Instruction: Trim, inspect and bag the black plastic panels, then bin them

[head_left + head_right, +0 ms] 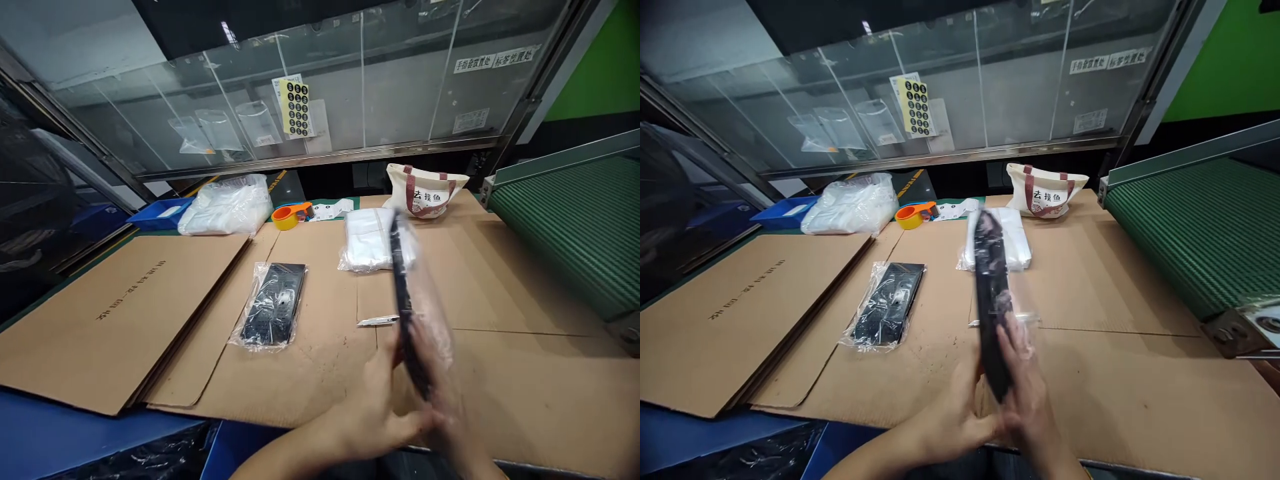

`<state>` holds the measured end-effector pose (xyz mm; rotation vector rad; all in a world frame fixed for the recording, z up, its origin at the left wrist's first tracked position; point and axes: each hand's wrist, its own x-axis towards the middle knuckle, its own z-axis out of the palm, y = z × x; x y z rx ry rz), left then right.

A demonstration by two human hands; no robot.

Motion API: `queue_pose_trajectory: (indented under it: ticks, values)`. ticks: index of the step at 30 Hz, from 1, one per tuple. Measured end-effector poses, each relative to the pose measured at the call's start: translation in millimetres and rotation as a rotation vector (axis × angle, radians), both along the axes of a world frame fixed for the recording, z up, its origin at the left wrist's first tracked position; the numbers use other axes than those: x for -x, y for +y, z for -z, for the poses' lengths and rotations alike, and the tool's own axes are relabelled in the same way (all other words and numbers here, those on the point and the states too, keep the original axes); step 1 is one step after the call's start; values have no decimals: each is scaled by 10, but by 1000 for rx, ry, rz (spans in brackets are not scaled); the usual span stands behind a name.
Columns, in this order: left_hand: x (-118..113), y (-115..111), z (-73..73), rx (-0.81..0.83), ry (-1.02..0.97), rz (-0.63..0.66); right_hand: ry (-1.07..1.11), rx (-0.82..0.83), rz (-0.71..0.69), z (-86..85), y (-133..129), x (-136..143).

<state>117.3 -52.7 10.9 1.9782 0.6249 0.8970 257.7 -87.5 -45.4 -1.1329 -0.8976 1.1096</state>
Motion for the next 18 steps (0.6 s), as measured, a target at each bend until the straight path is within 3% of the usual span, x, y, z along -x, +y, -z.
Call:
queue_pose_trajectory:
  ticks: [4,7,12,15,18]
  values:
    - [36,-124,187,319,-262,-232,-666,-520,-90,-87,212,72]
    - [105,-170,375,477,-388,-403,-1001,-708,-73,-66,308,222]
    - [310,-82,586,614,-578,-726,-1089,-783,-115,-92,355,494]
    - [453,43,568,791,-769,-845,-1031,-824,-183,-162,337,532]
    - [556,169,492,956,-888,-833,-972,-837,-204,-190,311,487]
